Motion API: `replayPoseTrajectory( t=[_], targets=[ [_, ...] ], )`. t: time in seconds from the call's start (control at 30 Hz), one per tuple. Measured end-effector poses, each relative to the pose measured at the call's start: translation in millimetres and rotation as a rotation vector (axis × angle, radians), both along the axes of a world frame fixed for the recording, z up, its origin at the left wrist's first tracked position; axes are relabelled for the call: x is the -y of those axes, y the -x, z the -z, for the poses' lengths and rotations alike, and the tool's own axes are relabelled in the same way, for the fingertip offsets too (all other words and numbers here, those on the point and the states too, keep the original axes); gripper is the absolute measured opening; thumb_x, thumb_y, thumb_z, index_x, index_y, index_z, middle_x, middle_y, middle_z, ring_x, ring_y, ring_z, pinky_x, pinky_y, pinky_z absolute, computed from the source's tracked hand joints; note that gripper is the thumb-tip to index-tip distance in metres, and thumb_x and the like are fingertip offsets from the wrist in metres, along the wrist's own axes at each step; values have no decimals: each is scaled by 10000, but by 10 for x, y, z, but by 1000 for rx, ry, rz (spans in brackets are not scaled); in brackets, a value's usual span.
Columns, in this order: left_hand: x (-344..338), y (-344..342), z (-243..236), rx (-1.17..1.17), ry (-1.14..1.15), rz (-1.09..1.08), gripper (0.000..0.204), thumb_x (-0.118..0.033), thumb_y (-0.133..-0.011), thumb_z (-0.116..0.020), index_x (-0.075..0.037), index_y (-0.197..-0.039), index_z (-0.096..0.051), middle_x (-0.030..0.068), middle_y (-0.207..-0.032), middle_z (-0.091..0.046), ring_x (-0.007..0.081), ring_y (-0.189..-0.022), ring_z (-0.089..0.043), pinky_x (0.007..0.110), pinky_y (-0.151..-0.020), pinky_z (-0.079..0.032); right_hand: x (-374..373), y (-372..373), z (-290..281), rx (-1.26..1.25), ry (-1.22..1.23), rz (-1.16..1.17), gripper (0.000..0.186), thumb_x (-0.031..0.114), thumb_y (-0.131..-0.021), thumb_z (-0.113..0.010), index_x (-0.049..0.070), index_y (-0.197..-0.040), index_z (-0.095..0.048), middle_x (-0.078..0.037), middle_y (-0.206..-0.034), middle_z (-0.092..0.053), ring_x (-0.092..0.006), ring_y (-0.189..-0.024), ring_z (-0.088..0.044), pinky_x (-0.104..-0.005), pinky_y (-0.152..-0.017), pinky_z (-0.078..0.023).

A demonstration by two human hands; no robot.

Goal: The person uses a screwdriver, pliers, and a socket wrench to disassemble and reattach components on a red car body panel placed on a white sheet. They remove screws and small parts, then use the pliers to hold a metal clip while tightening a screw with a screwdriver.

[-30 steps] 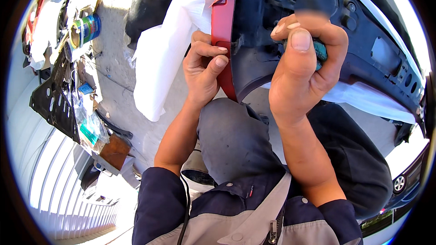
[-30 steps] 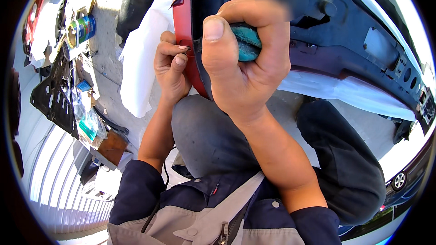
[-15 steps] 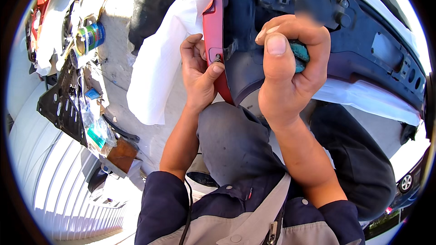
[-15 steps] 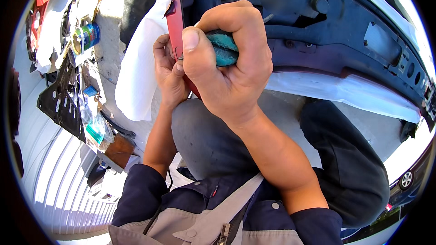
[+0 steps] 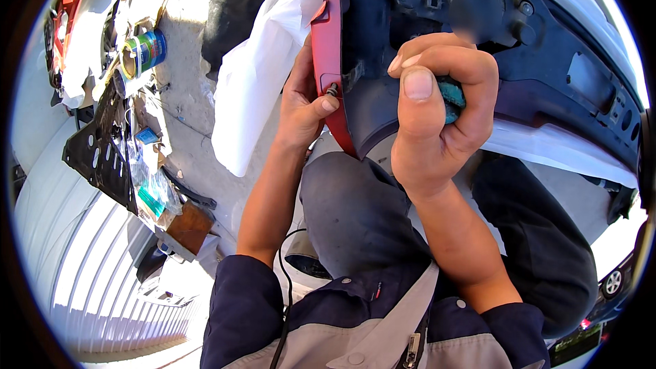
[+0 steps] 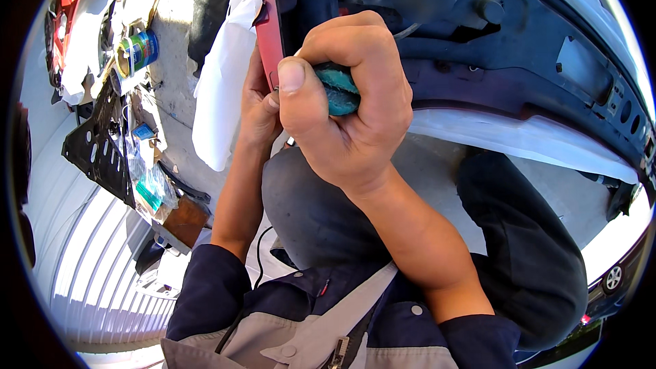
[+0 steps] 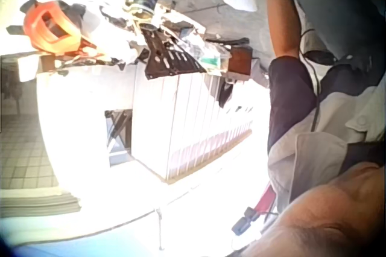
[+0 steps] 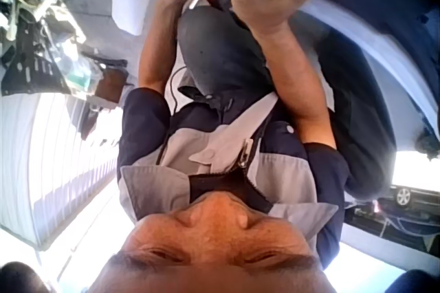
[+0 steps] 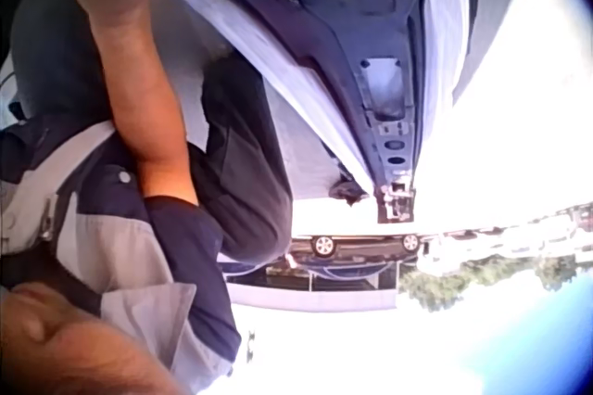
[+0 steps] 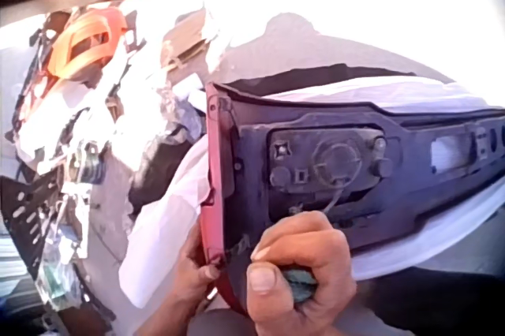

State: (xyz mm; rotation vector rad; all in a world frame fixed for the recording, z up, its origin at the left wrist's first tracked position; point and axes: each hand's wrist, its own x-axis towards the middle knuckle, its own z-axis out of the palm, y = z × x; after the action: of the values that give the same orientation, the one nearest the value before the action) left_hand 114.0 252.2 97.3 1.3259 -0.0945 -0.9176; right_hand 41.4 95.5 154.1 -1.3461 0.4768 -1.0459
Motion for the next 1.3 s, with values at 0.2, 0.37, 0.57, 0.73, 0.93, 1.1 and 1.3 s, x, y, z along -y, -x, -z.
replayPoseTrajectory(
  t=[0.2,0.37,0.57,0.73,0.93,1.1,1.3],
  targets=[
    [20,-39,-55,-23,-14,19,1163,-442,-693,-912,-17,-1579,-289,92,-1474,-484,204,-1328,-501,358,-1102,-399,-11,-2,-8,-11,9,-7,105,39,-854,-665,16,-917,-585,-59,-819,-607,-136,-716,-538,-264,-630,-447],
    [25,-63,-31,2,-46,20,1111,-400,-714,-897,-21,-1575,-307,91,-1443,-509,196,-1296,-516,354,-1084,-413,0,26,-37,-60,11,-38,110,90,-915,-615,17,-969,-553,-96,-867,-615,-130,-747,-550,-261,-681,-454],
    [53,-60,-13,50,-55,31,1069,-334,-738,-887,-28,-1579,-302,89,-1406,-534,181,-1246,-540,327,-1058,-426,8,-10,31,7,7,-1,97,34,-872,-675,7,-921,-596,-45,-839,-591,-113,-691,-506,-248,-621,-426],
    [161,-34,-88,48,-66,-21,1003,-307,-779,-858,-23,-1573,-316,94,-1396,-528,187,-1242,-529,332,-1065,-416,55,-10,-8,-128,-31,-30,59,72,-952,-590,20,-964,-564,-62,-867,-608,-112,-753,-534,-253,-715,-451],
    [220,-120,-168,133,-110,25,912,-322,-830,-820,-39,-1559,-351,107,-1286,-584,198,-1199,-551,351,-1064,-413,272,-187,-106,-187,-166,-92,205,222,-1003,-631,28,-975,-574,-34,-795,-619,-108,-729,-565,-254,-740,-478],
    [236,-141,-191,133,-122,29,880,-392,-843,-814,-64,-1542,-391,73,-1176,-604,160,-1079,-565,334,-995,-448,460,-329,-70,-150,-197,-168,261,278,-996,-657,38,-928,-582,-5,-716,-598,-52,-646,-544,-199,-570,-423],
    [-298,-164,-312,232,-109,77,690,-454,-971,-657,-18,-1469,-460,1,-952,-552,83,-791,-484,248,-657,-419,1056,-374,-198,-82,-340,-71,236,225,-1011,-596,30,-881,-567,-79,-748,-582,-171,-667,-561,-341,-668,-503]
  ],
)
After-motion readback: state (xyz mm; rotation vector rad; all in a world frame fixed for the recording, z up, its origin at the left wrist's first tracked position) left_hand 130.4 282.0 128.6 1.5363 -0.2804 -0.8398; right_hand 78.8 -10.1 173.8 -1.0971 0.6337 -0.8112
